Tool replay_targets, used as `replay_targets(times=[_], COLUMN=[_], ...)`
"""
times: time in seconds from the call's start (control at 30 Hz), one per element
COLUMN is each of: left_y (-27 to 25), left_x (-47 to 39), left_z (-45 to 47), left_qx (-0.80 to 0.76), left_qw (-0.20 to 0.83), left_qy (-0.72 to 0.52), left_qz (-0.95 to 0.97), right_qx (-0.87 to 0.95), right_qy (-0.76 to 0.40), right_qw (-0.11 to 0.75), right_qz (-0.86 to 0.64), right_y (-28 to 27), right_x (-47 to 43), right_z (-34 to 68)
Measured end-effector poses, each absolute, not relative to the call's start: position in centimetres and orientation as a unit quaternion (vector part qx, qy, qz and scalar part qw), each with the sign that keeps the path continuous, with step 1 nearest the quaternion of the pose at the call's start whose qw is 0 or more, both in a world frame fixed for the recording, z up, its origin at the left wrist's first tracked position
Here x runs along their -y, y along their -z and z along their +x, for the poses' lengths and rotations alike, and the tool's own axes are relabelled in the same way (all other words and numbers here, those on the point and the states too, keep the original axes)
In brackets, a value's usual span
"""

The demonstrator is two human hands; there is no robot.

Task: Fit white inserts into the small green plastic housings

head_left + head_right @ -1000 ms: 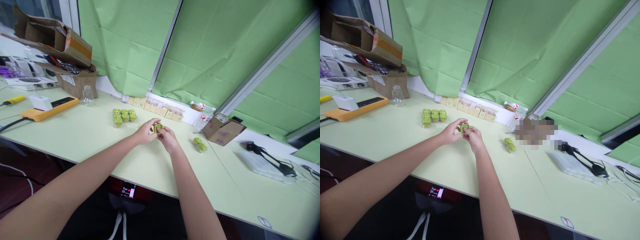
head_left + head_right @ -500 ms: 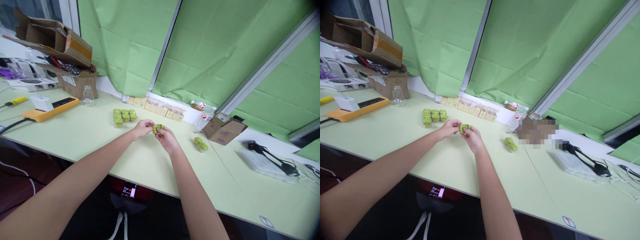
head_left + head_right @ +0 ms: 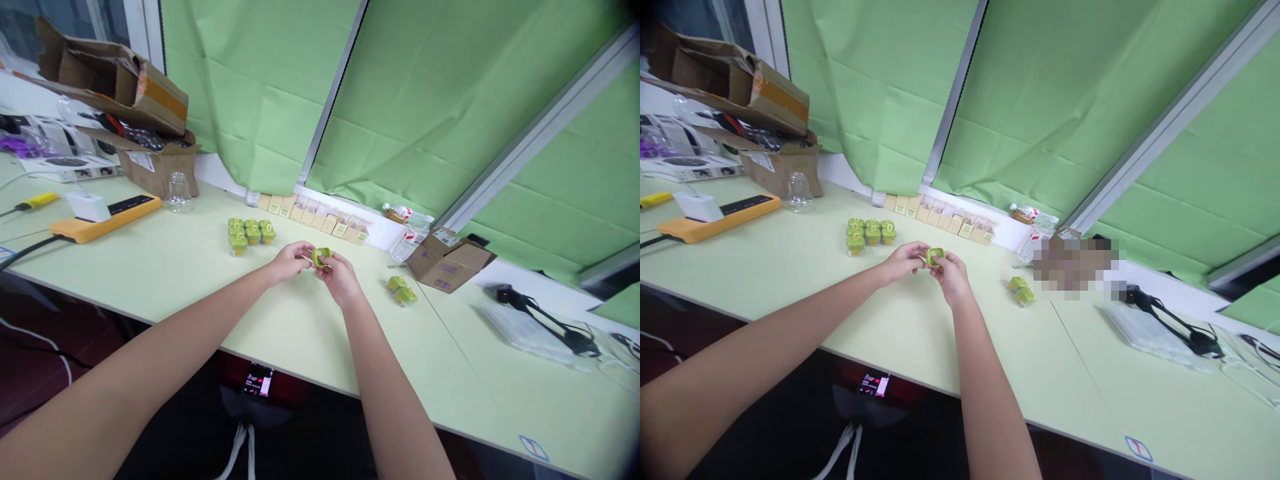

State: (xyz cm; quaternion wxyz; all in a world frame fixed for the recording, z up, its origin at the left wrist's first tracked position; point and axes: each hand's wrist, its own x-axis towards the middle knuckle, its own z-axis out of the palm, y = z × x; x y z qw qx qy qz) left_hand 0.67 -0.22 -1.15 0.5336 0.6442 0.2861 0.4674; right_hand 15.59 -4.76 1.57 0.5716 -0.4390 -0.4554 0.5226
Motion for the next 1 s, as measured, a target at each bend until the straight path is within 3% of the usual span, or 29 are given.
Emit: replay_targets(times=[0.2,0.7,0.8,0.9,1.0], left_y=[0.8,0.4,0.3,0.2,0.2], left_x=[2.3,2.6,2.3,1.9,1.6], left_z=[0.7,0.9,0.6,0.4,0.2], left_qx=[-0.245,-0.294,-0.342,-0.396,-0.420], left_qw=[0.340,0.286,0.264,0.239,0.234], left_qy=[-0.463,-0.459,-0.483,-0.506,-0.513], left_qz=[0.781,0.788,0.761,0.728,0.711], right_qx=[0.448,0.536,0.542,0.561,0.613], right_qy=[-0.537,-0.470,-0.386,-0.214,-0.112], right_qw=[0.545,0.491,0.510,0.521,0.419], right_qz=[-0.463,-0.501,-0.545,-0.606,-0.661], right_y=[-1.6,-1.5,-1.6,-1.0,0.0], right_x=[4.8,5.1,4.7,4.0,3.6], right_z=[15.7,14.9,15.6,17.1,18.4])
